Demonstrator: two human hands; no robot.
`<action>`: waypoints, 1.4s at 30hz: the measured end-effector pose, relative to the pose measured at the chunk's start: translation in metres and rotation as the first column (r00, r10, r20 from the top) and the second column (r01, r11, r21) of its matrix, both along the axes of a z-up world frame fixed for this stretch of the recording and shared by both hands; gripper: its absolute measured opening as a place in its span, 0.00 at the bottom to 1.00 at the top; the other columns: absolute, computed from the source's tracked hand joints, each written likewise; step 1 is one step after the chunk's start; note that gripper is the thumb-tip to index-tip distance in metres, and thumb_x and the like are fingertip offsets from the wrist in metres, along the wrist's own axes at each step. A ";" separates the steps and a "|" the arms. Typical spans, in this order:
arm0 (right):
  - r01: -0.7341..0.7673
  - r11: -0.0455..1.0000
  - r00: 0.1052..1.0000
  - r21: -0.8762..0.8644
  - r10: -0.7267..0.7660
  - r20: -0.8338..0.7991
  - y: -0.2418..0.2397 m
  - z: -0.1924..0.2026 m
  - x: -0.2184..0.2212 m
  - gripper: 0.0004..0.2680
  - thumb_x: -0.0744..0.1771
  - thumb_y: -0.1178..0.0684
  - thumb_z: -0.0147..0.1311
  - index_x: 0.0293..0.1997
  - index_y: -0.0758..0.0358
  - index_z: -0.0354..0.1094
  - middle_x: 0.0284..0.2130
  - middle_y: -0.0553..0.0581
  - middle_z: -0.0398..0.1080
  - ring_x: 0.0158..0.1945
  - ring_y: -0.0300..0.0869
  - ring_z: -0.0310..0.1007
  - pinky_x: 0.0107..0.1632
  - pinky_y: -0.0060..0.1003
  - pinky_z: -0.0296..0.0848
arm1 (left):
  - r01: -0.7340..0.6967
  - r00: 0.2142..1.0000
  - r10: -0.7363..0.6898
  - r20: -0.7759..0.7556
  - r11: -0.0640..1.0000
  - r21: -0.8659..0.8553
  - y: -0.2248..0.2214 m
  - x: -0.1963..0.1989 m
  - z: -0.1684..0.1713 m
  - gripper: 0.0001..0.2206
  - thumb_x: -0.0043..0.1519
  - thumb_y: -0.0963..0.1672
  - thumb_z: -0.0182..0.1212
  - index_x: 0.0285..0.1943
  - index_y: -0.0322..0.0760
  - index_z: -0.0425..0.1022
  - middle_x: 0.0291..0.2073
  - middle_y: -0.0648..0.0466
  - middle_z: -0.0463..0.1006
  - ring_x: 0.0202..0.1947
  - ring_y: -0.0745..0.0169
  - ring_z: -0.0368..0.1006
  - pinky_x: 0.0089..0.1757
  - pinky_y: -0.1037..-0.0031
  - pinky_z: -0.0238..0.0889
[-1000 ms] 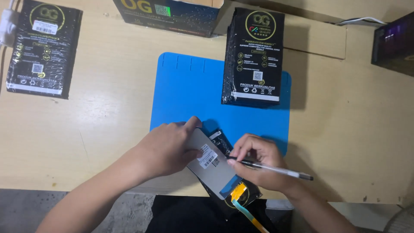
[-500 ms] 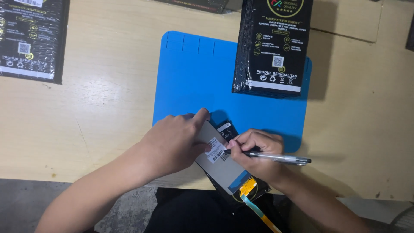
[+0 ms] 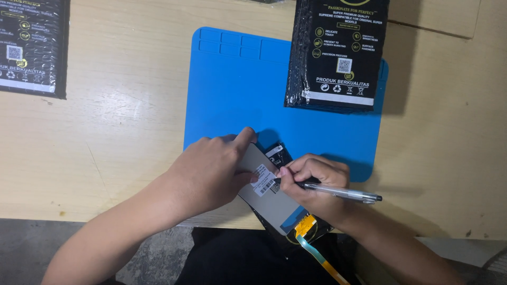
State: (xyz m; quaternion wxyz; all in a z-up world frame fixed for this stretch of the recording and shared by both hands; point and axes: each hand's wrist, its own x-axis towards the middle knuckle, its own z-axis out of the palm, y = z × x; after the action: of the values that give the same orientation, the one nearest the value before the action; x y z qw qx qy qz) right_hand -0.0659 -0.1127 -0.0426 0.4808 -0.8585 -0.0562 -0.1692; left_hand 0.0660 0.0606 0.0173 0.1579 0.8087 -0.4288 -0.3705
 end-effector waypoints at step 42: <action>0.053 0.997 0.997 -0.050 -0.050 0.053 -0.001 -0.002 -0.005 0.11 0.63 0.64 0.61 0.19 0.63 0.63 0.18 0.56 0.73 0.20 0.44 0.78 0.23 0.29 0.76 | -0.006 1.000 0.006 -0.004 1.000 0.025 -0.001 0.000 -0.001 0.25 0.59 0.42 0.67 0.64 0.24 0.65 0.42 0.29 0.80 0.37 0.23 0.81 0.30 0.47 0.80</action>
State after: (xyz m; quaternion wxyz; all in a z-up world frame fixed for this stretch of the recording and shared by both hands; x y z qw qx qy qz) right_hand -0.0705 -0.1133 -0.0450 0.4523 -0.8672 -0.0507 -0.2020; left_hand 0.0663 0.0594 0.0159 0.1499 0.8111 -0.4213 -0.3771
